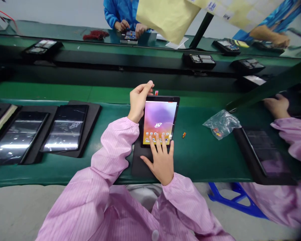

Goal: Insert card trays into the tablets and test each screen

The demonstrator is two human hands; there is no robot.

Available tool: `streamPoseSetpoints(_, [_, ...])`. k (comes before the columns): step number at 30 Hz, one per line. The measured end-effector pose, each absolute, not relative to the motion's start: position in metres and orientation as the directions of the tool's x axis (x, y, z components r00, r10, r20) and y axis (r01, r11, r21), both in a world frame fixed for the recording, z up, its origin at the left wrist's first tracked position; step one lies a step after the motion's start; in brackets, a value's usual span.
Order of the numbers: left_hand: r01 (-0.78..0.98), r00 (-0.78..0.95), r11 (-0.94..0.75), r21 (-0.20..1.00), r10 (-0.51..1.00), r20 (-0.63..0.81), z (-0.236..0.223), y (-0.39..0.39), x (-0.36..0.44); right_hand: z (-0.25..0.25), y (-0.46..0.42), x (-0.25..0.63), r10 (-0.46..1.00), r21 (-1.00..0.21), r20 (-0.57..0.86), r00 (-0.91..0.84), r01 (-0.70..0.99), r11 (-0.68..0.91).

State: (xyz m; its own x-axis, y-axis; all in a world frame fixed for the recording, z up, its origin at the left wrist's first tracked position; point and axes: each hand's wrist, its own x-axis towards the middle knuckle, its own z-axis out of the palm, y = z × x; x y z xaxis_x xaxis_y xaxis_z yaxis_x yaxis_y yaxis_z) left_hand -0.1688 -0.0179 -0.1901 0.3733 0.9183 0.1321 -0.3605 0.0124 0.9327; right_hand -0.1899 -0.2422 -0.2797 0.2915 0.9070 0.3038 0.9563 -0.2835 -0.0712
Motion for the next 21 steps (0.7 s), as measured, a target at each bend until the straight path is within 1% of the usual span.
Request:
streamPoseSetpoints(4, [-0.381, 0.384, 0.025, 0.924, 0.914, 0.134, -0.191, -0.017, -0.168, -0.272, -0.249, -0.184, 0.910, -0.039, 0.344, 0.233, 0.971, -0.234])
streamPoseSetpoints(7, [-0.361, 0.387, 0.020, 0.932, 0.913, 0.130, -0.190, -0.018, -0.169, -0.262, -0.248, -0.170, 0.858, -0.002, 0.470, 0.208, 0.972, -0.235])
streamPoseSetpoints(10, [-0.316, 0.382, 0.014, 0.949, 0.917, 0.114, -0.189, -0.019, -0.169, -0.253, -0.236, -0.151, 0.747, 0.011, 0.624, 0.230, 0.953, -0.302])
streamPoseSetpoints(12, [-0.313, 0.382, 0.010, 0.950, 0.917, 0.116, -0.189, -0.020, -0.169, -0.247, -0.223, -0.142, 0.702, 0.004, 0.671, 0.238, 0.946, -0.324])
streamPoseSetpoints(14, [-0.334, 0.382, 0.005, 0.943, 0.915, 0.131, -0.188, -0.020, -0.169, -0.242, -0.206, -0.136, 0.713, 0.002, 0.661, 0.233, 0.950, -0.312])
streamPoseSetpoints(18, [-0.345, 0.375, 0.007, 0.939, 0.918, 0.131, -0.188, -0.021, -0.169, -0.236, -0.177, -0.138, 0.791, -0.020, 0.559, 0.251, 0.957, -0.290])
streamPoseSetpoints(21, [-0.332, 0.371, 0.018, 0.943, 0.922, 0.113, -0.187, -0.021, -0.169, -0.242, -0.175, -0.147, 0.818, -0.046, 0.500, 0.285, 0.952, -0.303])
